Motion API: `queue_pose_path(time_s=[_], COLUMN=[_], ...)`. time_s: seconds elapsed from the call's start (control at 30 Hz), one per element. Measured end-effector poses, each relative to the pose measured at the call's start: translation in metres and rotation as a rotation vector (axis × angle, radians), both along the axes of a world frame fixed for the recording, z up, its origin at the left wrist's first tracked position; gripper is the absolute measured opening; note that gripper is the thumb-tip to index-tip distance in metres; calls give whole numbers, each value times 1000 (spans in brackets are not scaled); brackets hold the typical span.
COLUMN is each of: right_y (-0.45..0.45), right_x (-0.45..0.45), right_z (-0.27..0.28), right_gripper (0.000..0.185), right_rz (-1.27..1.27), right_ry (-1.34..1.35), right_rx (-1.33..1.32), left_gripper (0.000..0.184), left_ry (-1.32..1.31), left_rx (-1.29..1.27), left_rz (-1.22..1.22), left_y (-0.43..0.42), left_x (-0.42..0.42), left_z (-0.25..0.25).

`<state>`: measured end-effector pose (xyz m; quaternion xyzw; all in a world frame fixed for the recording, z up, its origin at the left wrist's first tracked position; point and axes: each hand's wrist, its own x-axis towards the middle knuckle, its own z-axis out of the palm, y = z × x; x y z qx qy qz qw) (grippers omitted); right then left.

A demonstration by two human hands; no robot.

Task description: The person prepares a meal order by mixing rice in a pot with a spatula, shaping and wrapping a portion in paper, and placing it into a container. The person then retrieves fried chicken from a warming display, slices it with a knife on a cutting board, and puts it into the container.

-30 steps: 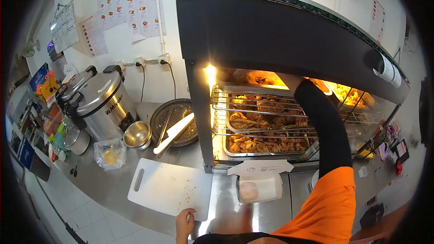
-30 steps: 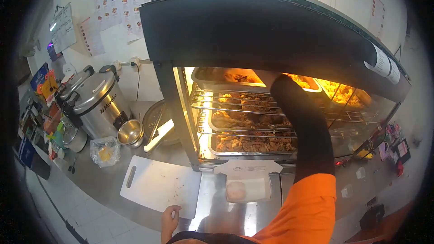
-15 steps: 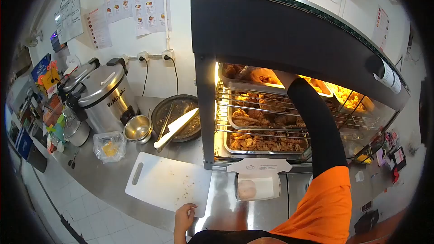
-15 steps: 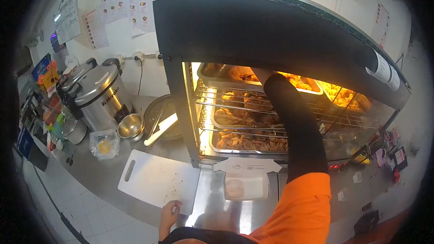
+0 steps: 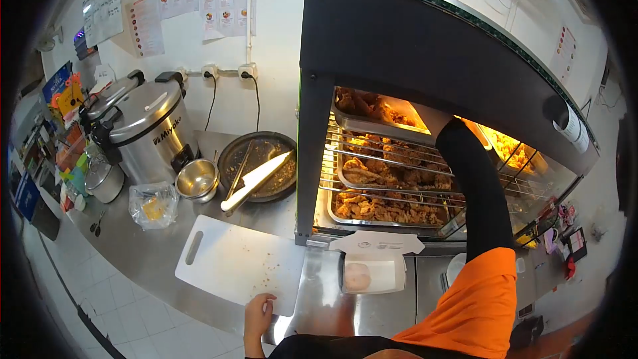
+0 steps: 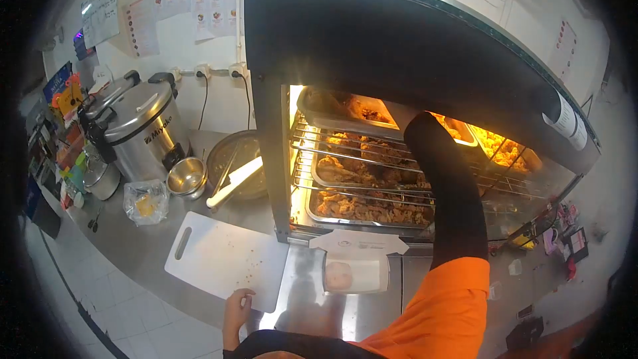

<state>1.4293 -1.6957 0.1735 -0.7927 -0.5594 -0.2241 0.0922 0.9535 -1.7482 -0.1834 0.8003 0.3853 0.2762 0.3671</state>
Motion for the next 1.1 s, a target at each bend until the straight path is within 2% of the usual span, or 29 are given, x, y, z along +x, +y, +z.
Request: queue_pose_path(time_s=[0.33,0.47,0.5,0.6,0.77,0.93,1.0,1.03,1.1], right_y=[-23,-37,-40,-52,-72,-115,-145,-151,-157], right_x=[8,12,10,9,4,-16,-84,-116,-162], right_z=[5,2,0,-5,-12,-58,-58,-54,-78], right_gripper=[32,32,32,33,33,34,36,37,37], right_rz=[42,67,73,99,136,71,-1,153,94], right_ry=[-21,-30,-29,-45,-137,-531,-575,-576,-430], right_rx=[37,53,55,70,139,304,386,504,633], left_gripper=[11,11,11,11,10,12,13,17,28], left_ry=[-28,-36,-23,-30,-51,-45,4,22,85], left_rx=[-63,-16,63,22,-17,70,216,288,474], left_rz=[13,6,2,14,-126,-286,-265,-251,-179], left_y=[-14,-18,-18,-24,-14,66,118,148,200], left_x=[-1,-4,-3,1,4,-1,3,6,25], left_z=[11,6,2,11,13,11,25,24,22])
